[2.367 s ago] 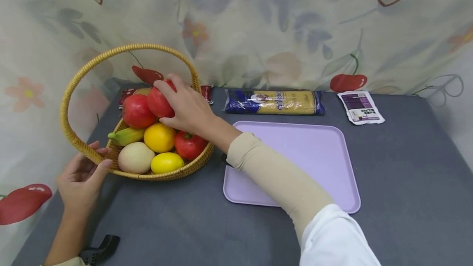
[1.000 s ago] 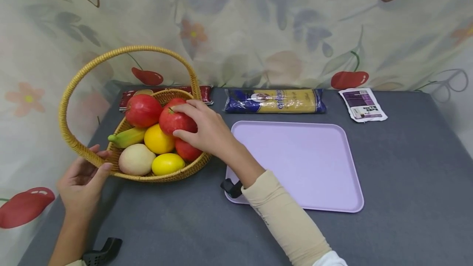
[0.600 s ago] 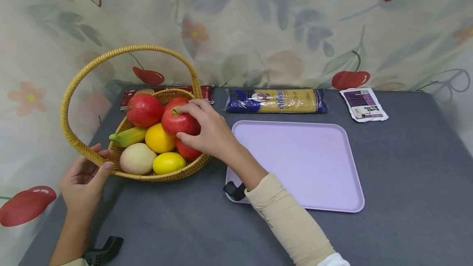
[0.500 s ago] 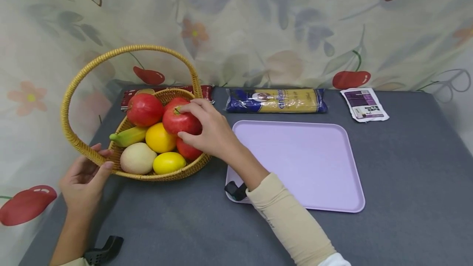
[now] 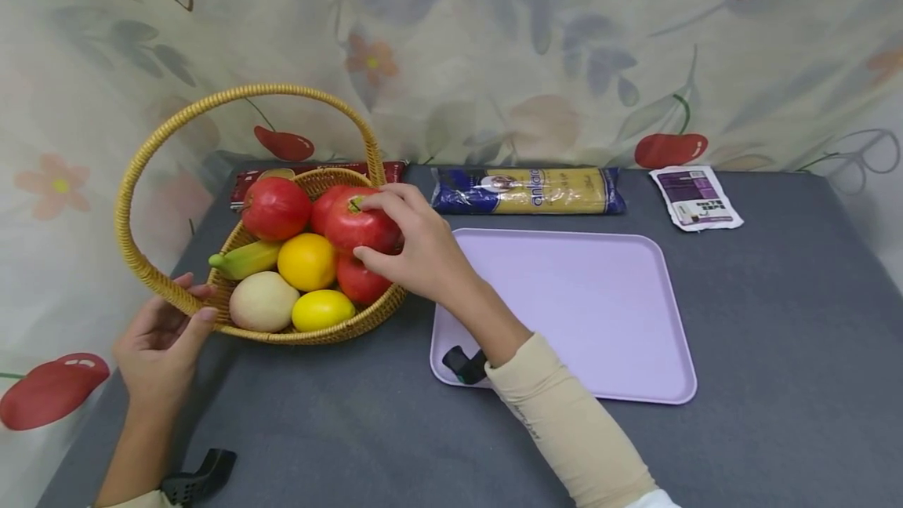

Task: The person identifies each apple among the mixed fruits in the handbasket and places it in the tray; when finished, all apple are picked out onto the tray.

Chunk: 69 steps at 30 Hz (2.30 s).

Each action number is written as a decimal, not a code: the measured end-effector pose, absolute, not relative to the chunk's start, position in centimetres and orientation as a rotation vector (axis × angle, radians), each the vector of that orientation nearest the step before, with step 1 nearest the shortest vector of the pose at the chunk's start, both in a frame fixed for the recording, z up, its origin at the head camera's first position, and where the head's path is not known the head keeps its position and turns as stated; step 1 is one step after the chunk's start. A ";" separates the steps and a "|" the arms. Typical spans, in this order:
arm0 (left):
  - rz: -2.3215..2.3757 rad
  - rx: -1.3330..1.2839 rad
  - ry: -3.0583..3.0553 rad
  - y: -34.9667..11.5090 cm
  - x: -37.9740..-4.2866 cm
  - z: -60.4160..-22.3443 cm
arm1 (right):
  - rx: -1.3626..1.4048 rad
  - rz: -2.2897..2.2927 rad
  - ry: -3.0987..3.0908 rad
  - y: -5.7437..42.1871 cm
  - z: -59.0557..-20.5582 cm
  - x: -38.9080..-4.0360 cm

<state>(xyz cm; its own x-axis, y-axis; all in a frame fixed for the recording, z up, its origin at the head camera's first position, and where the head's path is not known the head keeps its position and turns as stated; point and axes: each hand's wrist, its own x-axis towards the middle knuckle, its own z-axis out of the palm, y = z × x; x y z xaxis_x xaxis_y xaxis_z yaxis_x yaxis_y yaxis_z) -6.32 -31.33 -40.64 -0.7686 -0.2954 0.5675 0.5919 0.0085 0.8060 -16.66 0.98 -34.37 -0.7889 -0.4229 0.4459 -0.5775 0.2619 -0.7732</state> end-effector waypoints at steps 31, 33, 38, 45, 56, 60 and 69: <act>-1.815 -0.303 -1.681 -31.3 -6.3 -40.6 | 0.679 1.528 -2.380 8.7 -34.0 -16.1; -1.814 -0.306 -1.680 -31.3 -6.3 -40.5 | 0.647 1.512 -2.410 9.2 -34.3 -16.1; -1.811 -0.315 -1.678 -31.3 -6.2 -40.6 | 0.573 1.440 -2.497 10.0 -35.1 -16.1; -1.810 -0.325 -1.682 -31.3 -6.3 -40.5 | 0.515 1.368 -2.623 10.6 -36.6 -16.2; -1.821 -0.290 -1.687 -31.3 -6.2 -40.4 | 0.471 1.261 -2.757 10.6 -37.7 -16.4; -1.825 -0.292 -1.684 -31.3 -6.2 -40.5 | 0.459 1.246 -2.786 10.6 -37.7 -16.4; -1.810 -0.283 -1.697 -31.2 -6.2 -40.4 | 0.484 1.256 -2.855 10.9 -37.2 -16.0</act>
